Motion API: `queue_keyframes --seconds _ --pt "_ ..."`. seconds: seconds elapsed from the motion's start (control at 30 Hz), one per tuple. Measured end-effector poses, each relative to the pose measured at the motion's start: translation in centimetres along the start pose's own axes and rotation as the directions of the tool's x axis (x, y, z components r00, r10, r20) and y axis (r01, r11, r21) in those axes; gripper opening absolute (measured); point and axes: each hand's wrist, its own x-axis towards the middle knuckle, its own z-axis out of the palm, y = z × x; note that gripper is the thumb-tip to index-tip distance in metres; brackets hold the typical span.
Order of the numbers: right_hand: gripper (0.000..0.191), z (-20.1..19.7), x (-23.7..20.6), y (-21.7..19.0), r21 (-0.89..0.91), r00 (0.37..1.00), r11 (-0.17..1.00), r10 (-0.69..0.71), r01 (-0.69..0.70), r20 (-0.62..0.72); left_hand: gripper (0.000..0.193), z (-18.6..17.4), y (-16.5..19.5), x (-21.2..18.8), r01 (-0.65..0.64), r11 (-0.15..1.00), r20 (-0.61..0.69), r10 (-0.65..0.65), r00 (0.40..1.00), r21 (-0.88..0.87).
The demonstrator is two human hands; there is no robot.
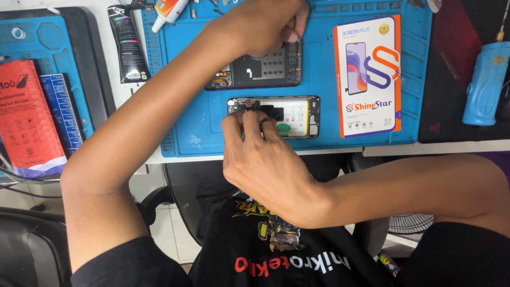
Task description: The person works on a disassembled smartphone at a repair mat. They apply adhesive from a tube around the phone frame, press the frame and back cover together, then manipulate small internal components and use a screwdriver on the phone body.
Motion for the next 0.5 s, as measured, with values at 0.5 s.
queue_keyframes --seconds 0.5 --pt "0.022 -0.2 0.1 0.4 0.034 1.000 0.999 -0.027 0.027 0.011 0.013 1.0 -1.3 -0.3 -0.108 0.989 -0.082 0.100 0.992 -0.101"
